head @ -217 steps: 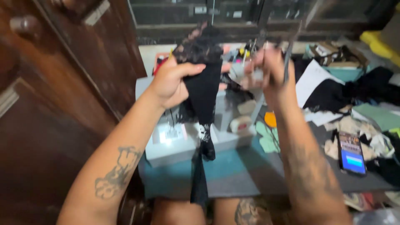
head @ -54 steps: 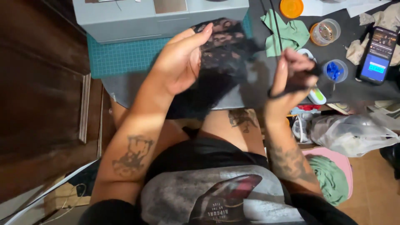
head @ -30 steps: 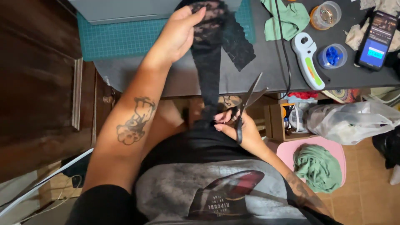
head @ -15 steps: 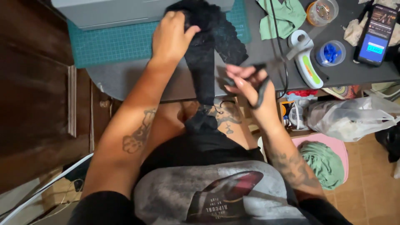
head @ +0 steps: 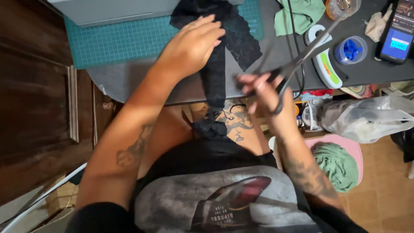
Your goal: Cutting and trimming black lace fabric with scissors at a workstation
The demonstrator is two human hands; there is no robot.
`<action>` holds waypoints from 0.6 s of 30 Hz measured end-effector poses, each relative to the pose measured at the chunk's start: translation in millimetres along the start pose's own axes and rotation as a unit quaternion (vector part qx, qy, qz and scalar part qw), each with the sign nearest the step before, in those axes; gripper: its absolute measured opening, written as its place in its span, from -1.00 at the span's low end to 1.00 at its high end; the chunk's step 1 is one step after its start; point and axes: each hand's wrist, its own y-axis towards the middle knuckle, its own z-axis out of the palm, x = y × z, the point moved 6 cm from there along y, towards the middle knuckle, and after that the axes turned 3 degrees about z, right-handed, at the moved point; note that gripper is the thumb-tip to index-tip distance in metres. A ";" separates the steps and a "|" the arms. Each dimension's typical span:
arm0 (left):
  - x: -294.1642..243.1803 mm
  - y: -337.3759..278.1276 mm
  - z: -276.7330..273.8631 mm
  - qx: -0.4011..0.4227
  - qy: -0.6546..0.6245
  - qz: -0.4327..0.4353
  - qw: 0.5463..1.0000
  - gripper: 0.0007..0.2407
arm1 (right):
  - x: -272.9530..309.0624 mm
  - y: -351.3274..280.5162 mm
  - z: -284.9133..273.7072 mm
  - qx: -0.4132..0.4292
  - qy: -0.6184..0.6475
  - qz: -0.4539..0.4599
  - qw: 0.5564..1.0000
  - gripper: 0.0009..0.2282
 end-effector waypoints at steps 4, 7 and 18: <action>16.2 13.1 28.7 0.028 -0.022 0.045 0.998 -0.74 | -40.2 -29.5 23.5 0.055 -0.087 -0.019 0.995 -0.80; 17.6 21.7 28.9 0.053 0.034 0.046 0.997 -0.69 | -49.0 -38.6 28.2 0.082 -0.051 -0.056 0.994 -0.84; -11.0 41.9 -12.8 -0.045 0.147 0.171 0.973 -0.82 | -57.1 -47.5 10.6 0.065 -0.163 -0.053 0.983 -0.80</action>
